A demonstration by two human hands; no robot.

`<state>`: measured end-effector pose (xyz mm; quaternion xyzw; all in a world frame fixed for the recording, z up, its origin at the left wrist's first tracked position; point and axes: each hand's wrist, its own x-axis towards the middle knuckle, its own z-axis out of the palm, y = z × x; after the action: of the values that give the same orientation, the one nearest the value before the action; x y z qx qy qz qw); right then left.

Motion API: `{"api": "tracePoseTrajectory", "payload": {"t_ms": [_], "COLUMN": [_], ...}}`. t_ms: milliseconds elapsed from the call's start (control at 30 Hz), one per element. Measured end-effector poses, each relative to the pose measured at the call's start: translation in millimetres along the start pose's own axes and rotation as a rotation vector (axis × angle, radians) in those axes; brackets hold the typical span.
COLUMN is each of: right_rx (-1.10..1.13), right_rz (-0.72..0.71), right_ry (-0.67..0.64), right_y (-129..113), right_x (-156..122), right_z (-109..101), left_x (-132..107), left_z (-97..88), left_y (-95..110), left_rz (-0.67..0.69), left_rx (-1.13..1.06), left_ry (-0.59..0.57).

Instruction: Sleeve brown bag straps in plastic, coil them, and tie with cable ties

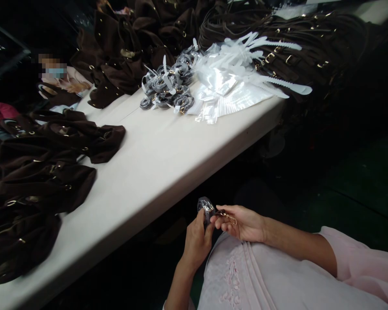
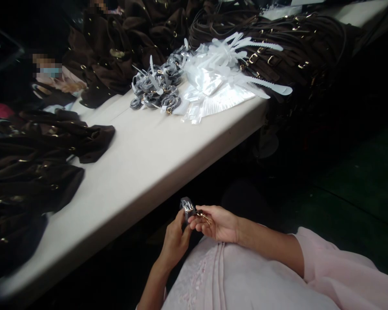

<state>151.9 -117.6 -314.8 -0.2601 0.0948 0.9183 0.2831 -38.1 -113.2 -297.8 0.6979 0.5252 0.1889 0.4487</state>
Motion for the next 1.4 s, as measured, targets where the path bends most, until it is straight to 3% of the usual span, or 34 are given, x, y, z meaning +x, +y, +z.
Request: {"api": "tracePoseTrajectory", "payload": {"t_ms": [167,400,467,533,600,733,833,900,1067,1133,1400], "right_rx": [-0.331,-1.366,-1.592,-1.746,-1.842,-1.764,-1.649,-1.634,-1.578,-1.549,-1.45], "right_rz": [-0.347,-0.993,-1.172,-1.252,-1.152,-0.586,-0.329,-0.282,-0.286,-0.307,-0.251], "right_ry": [-0.026,0.158,0.174,0.184,0.08,-0.333,-0.391,-0.329,-0.226,-0.226,-0.204], "right_y": [-1.1,1.5,1.6,-2.5,-10.6,-26.6,-26.2,-20.6,-6.9,-4.9,-5.0], "right_x": [-7.3,-20.6,-25.5,-30.7,-35.2,-38.2,-37.9,-38.9,-45.9,-46.7,-36.8], "right_z": [-5.8,-15.2,-15.4,-13.7,-11.2,-10.0,-14.5,-19.3,-32.5,-36.5,-39.7], "left_x": [-5.3,-5.7,-3.9,-2.2,-0.5,3.2,2.5,-2.2,-27.2,-37.0,-44.8], "left_z": [-5.1,-11.1,-14.4,-18.2,-21.3,-22.4,-17.5,-12.2,1.3,4.6,5.3], "left_y": [6.1,16.4,18.5,22.1,26.9,33.5,29.5,22.4,3.5,-0.5,-5.6], "left_rz": [-0.053,-0.116,-0.145,-0.15,-0.111,0.027,0.026,-0.018,-0.053,-0.034,-0.086], "left_rx": [0.063,-0.293,-0.308,-0.226,-0.067,0.174,0.122,0.03,-0.107,-0.118,-0.135], "left_ry": [-0.117,-0.362,-0.443,-0.501,-0.548,-0.666,-0.723,-0.701,-0.407,-0.351,-0.41]}}
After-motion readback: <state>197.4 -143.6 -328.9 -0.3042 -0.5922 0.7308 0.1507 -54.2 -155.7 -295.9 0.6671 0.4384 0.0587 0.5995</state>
